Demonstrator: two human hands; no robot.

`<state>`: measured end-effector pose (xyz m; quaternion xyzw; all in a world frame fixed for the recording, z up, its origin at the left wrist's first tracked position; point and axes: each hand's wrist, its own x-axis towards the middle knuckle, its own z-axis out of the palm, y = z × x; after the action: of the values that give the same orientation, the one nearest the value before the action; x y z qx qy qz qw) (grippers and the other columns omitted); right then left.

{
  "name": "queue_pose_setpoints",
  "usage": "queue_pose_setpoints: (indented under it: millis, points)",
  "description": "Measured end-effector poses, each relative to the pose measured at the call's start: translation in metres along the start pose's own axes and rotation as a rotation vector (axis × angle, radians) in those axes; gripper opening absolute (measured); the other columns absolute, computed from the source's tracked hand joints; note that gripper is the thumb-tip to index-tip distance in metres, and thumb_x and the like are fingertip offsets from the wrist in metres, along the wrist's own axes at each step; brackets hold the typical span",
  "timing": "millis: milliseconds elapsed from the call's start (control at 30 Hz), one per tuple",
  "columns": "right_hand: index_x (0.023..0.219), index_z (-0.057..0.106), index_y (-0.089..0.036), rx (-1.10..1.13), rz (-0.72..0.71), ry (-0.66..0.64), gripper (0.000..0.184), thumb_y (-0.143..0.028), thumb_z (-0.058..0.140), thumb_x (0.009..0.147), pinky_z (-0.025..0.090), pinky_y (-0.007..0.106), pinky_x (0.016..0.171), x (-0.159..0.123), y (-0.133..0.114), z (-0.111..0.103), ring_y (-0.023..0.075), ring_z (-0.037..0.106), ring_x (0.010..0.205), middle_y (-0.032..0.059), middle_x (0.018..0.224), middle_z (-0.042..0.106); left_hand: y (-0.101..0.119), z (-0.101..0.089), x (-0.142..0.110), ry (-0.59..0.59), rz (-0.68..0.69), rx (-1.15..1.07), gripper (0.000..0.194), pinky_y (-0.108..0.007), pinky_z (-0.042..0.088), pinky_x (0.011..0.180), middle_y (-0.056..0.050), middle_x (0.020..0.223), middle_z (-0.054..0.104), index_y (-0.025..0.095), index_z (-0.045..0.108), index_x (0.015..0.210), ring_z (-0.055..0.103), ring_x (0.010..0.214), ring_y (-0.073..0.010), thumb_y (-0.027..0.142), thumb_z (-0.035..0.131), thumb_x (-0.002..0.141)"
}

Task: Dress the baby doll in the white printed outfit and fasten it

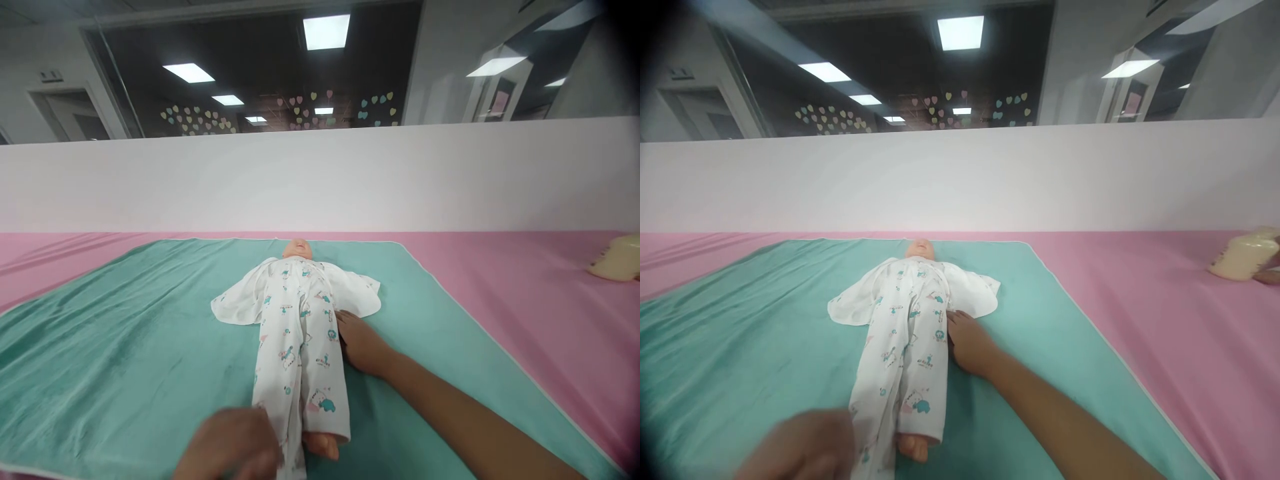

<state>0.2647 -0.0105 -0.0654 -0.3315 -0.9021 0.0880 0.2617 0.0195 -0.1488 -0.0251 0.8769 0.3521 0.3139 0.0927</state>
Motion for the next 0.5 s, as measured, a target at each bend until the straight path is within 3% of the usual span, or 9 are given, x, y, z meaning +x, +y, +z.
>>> queue_pose_setpoints:
  millis: [133,233,300,400,500]
  points:
    - [0.117,0.055,-0.019,0.04,-0.091,-0.066,0.039,-0.015,0.045,0.08,0.028,0.039,0.105,0.002,-0.005,-0.005,0.0214,0.047,0.115,0.0073,0.12,0.057,-0.032,-0.015,0.025,0.041,-0.274,0.118,0.016,-0.022,0.048,0.066,0.001,0.086,0.062,0.023,0.055,0.088,0.058,0.077,-0.0125,0.027,0.04,0.089]
    - [0.116,0.056,-0.021,0.069,-0.147,-0.107,0.039,-0.012,0.045,0.079,0.028,0.035,0.106,0.003,-0.009,-0.008,0.019,0.047,0.116,0.0053,0.12,0.057,-0.072,-0.012,0.042,0.116,-0.252,0.265,0.023,-0.03,0.042,0.088,-0.002,0.111,0.055,0.024,0.051,0.106,0.05,0.104,-0.0168,0.022,0.038,0.088]
    - [0.115,0.056,-0.021,0.067,-0.158,-0.108,0.039,-0.011,0.044,0.079,0.029,0.034,0.105,0.004,-0.012,-0.01,0.0183,0.047,0.116,0.0055,0.121,0.056,-0.097,-0.01,0.051,0.148,-0.281,0.355,0.025,-0.033,0.042,0.087,-0.004,0.109,0.054,0.022,0.053,0.1,0.049,0.104,-0.0182,0.014,0.034,0.086]
    - [0.116,0.055,-0.019,0.024,-0.138,-0.078,0.038,-0.014,0.045,0.08,0.029,0.037,0.105,0.004,-0.015,-0.012,0.0206,0.045,0.117,0.0086,0.123,0.054,-0.126,-0.008,0.064,0.045,-0.33,0.439,0.023,-0.036,0.043,0.083,-0.006,0.101,0.058,0.019,0.058,0.09,0.05,0.099,-0.0215,0.012,0.039,0.08]
    - [0.116,0.054,-0.02,-0.009,-0.108,-0.047,0.038,-0.018,0.048,0.079,0.032,0.042,0.104,0.006,-0.02,-0.013,0.0235,0.044,0.119,0.0099,0.122,0.055,-0.14,-0.005,0.074,-0.108,-0.224,0.38,0.019,-0.036,0.043,0.084,-0.007,0.097,0.062,0.02,0.064,0.085,0.052,0.099,-0.0226,0.016,0.046,0.08]
